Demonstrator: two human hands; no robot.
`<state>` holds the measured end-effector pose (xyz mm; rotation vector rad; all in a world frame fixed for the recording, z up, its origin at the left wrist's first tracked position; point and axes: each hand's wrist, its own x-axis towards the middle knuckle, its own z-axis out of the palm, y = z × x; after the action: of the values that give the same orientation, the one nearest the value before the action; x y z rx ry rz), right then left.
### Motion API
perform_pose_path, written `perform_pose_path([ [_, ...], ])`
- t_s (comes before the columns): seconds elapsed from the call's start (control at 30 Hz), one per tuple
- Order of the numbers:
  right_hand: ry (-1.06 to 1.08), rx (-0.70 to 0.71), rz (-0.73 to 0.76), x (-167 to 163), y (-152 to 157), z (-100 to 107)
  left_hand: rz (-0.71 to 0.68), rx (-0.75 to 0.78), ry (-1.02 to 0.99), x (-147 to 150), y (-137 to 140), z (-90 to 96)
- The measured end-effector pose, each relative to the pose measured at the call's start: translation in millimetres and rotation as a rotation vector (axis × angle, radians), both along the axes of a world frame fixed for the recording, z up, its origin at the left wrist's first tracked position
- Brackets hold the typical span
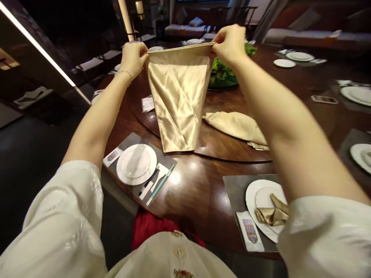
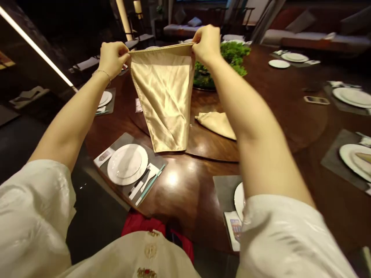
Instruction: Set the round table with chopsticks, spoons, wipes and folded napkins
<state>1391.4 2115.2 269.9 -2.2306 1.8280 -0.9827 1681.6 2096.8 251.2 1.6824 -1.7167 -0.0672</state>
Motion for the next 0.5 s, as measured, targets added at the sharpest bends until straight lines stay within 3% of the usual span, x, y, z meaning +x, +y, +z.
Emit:
perform_pose_path([
  [0.07,-0.038,-0.150,-0.175,-5,-38,0,0.041,-0.092,0.129,-18,-48,1.6],
  [0.13,-0.100,-0.340,-0.210,-14,-61,1,-0.025,-0.274,0.171,-31,-72,4.3],
  [0.2,-0.159,-0.545,-0.137,-27,-67,-6,-0.190,-0.506,0.116,-36,-73,-3.0],
  [0.27,-0.183,-0.718,-0.062,-42,-59,-33,-0.312,-0.696,0.024,-34,-58,-30.5],
  [0.3,-0.184,-0.767,-0.015,-48,-51,-55,-0.354,-0.742,-0.011,-32,-47,-53.7],
  [0.37,-0.196,-0.757,0.070,-57,-33,-119,-0.393,-0.735,-0.027,-26,-23,-118.3],
  [0.43,-0.227,-0.613,0.128,-63,-13,-201,-0.439,-0.589,-0.030,-23,-1,-199.9],
  [0.5,-0.250,-0.383,0.154,-66,3,-288,-0.482,-0.331,-0.048,-21,18,-284.3],
])
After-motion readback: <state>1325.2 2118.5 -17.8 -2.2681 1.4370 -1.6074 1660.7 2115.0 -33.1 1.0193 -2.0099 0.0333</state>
